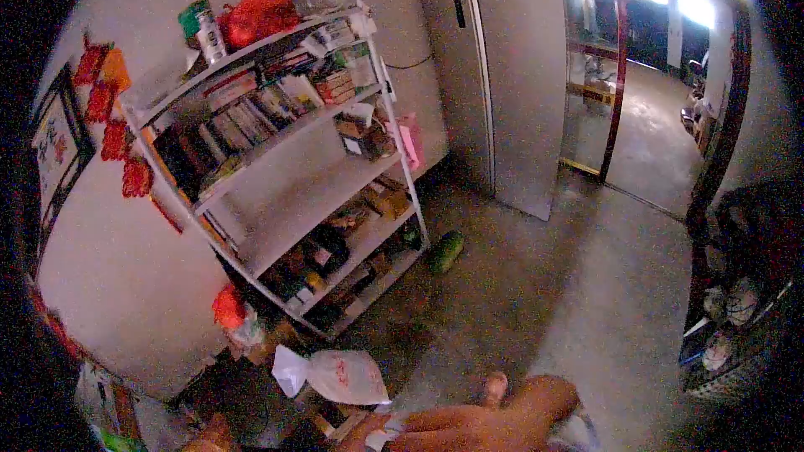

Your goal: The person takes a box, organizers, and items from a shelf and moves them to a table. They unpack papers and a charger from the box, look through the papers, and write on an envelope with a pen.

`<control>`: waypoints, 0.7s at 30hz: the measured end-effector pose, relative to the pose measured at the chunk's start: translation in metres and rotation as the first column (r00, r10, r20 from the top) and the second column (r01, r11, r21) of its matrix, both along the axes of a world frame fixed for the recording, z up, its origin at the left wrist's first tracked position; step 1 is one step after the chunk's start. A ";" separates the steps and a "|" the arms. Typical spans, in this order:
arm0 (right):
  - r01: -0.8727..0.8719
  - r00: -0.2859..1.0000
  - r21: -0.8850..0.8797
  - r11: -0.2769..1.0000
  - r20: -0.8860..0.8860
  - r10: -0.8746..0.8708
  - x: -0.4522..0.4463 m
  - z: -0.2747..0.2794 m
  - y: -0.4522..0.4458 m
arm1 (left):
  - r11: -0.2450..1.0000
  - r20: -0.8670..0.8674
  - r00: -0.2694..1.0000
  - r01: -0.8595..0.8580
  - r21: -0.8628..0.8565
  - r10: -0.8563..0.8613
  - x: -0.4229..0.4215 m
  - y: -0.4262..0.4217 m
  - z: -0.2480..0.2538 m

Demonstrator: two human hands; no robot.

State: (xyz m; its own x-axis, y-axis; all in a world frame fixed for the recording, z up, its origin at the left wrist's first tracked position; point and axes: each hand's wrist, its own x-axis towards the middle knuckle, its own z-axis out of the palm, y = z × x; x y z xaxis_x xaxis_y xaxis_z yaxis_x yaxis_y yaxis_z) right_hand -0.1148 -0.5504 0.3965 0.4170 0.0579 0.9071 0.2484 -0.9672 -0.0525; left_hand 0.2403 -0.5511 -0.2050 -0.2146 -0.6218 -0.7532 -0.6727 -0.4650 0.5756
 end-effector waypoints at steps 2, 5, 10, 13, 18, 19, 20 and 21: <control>-0.114 0.987 -0.070 0.991 0.110 0.121 0.013 -0.006 -0.053 | 0.998 -0.046 0.998 -0.036 -0.059 0.033 -0.022 -0.060 0.010; -0.267 0.906 -0.171 0.948 0.291 0.308 0.028 -0.013 -0.139 | 0.987 -0.085 0.991 -0.109 -0.120 0.099 -0.055 -0.139 0.013; -0.518 0.801 0.282 0.807 -0.172 0.574 0.009 0.004 -0.257 | 0.962 -0.095 0.964 -0.255 -0.095 0.246 -0.089 -0.262 0.042; -0.565 0.676 0.413 0.714 -0.265 0.688 0.011 0.007 -0.332 | 0.924 -0.110 0.924 -0.376 -0.072 0.367 -0.092 -0.316 0.061; -0.606 0.629 0.367 0.706 -0.322 0.708 0.018 -0.002 -0.441 | 0.807 -0.195 0.791 -0.591 -0.002 0.580 -0.080 -0.391 0.072; -0.602 0.633 0.354 0.716 -0.335 0.698 0.019 -0.005 -0.462 | 0.778 -0.212 0.757 -0.628 0.025 0.618 -0.076 -0.406 0.072; -0.593 0.638 0.346 0.727 -0.347 0.687 0.020 -0.009 -0.483 | 0.747 -0.233 0.719 -0.663 0.054 0.655 -0.073 -0.421 0.072; -0.577 0.650 0.335 0.745 -0.364 0.667 0.021 -0.012 -0.504 | 0.716 -0.252 0.681 -0.693 0.081 0.688 -0.068 -0.437 0.071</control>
State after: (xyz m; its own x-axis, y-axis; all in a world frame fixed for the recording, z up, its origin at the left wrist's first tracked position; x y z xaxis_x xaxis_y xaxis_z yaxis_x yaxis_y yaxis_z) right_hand -0.0933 -1.0547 0.3847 0.6863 0.3143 0.6559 0.6935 -0.5546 -0.4599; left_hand 0.1725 -0.9886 -0.1342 0.1077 -0.6829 -0.7225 0.0001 -0.7267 0.6869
